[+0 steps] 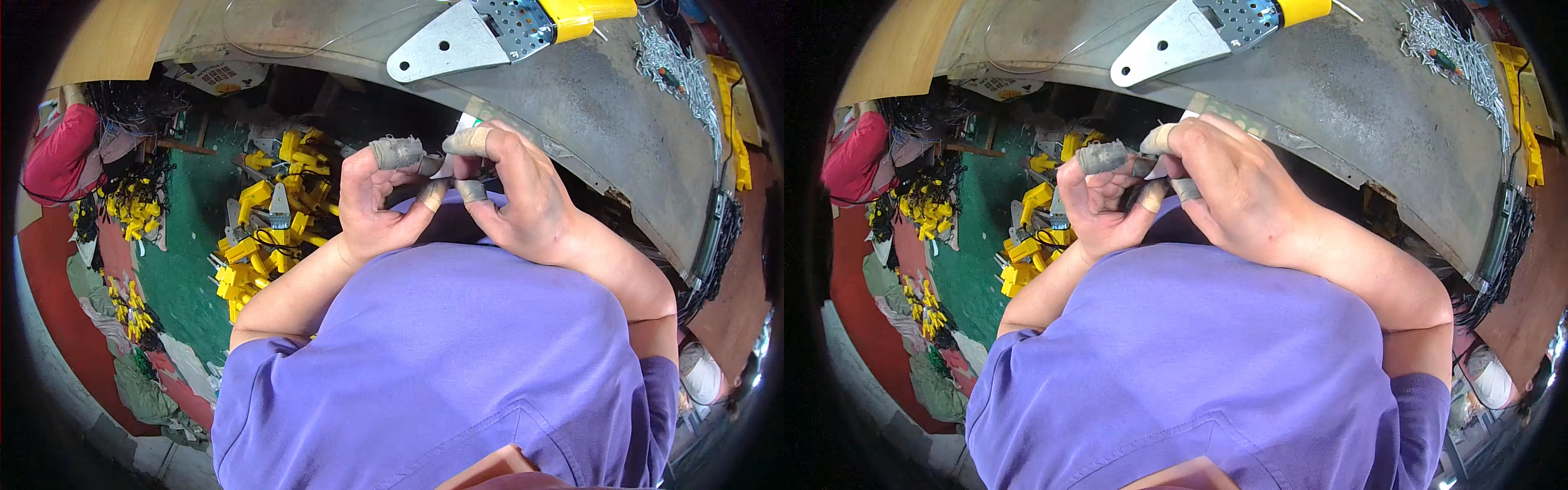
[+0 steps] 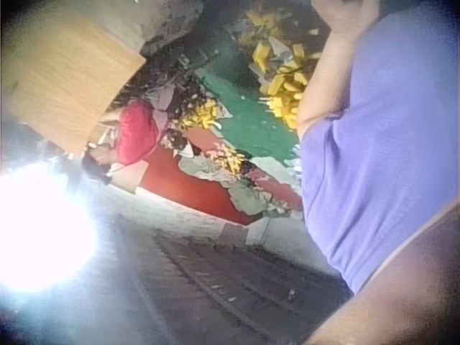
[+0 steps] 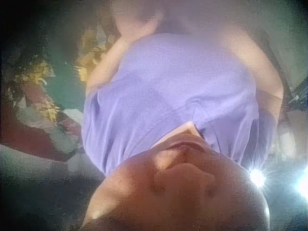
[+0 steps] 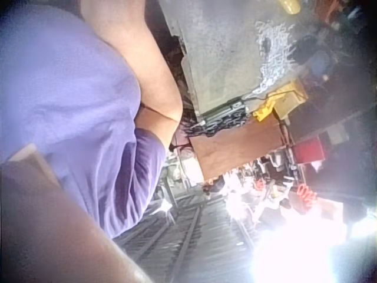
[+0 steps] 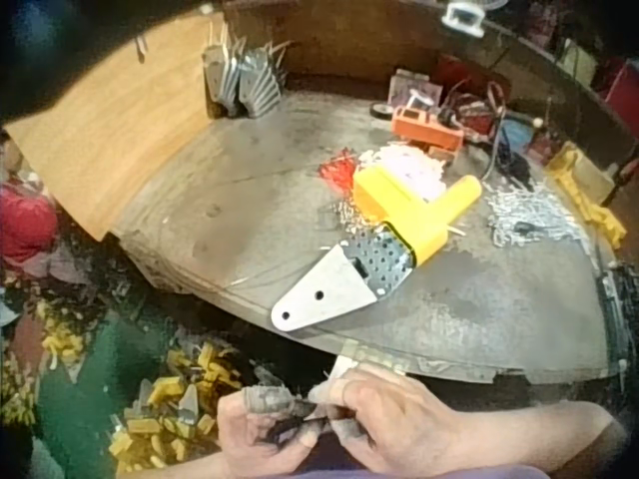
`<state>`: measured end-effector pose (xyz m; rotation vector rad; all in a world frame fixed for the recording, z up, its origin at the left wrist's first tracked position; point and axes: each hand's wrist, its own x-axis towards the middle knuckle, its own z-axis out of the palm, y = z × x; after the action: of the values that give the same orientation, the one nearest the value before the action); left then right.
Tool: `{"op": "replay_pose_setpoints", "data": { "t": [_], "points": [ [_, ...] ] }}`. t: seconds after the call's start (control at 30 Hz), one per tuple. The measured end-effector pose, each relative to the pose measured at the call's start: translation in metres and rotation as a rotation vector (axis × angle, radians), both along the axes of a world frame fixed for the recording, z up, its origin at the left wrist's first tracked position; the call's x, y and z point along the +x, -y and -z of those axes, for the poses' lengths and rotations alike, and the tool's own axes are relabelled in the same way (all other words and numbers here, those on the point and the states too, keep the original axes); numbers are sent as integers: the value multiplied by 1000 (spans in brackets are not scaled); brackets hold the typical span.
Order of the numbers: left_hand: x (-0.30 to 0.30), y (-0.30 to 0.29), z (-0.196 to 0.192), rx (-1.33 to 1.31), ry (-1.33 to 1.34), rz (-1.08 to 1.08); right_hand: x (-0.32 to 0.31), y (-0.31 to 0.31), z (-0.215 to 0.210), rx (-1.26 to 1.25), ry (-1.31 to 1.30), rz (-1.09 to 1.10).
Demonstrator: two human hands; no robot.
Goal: The person connects and solders wires inside a plastic tool housing using a soldering iron, fits the casing over a metal heating plate, drives screws using an electric screwdriver, and then begins assembling another heating tool component.
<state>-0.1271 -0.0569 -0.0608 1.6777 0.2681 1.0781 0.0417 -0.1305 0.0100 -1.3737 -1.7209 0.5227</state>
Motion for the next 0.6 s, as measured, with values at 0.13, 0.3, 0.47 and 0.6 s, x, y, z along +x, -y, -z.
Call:
{"op": "replay_pose_setpoints", "data": {
  "t": [0.13,0.3,0.47,0.6],
  "points": [
    [-2,-7,-5,-132,22,78,14,3,-11,22,2,-130],
    [9,-50,-32,340,-196,-174,89,-22,-49,78,-206,172],
    [82,-64,-80,744,-532,-223,170,-69,-79,-358,-4,107],
    [108,-67,-70,697,-742,-170,179,-93,-81,-428,154,-32]
  ]
}}
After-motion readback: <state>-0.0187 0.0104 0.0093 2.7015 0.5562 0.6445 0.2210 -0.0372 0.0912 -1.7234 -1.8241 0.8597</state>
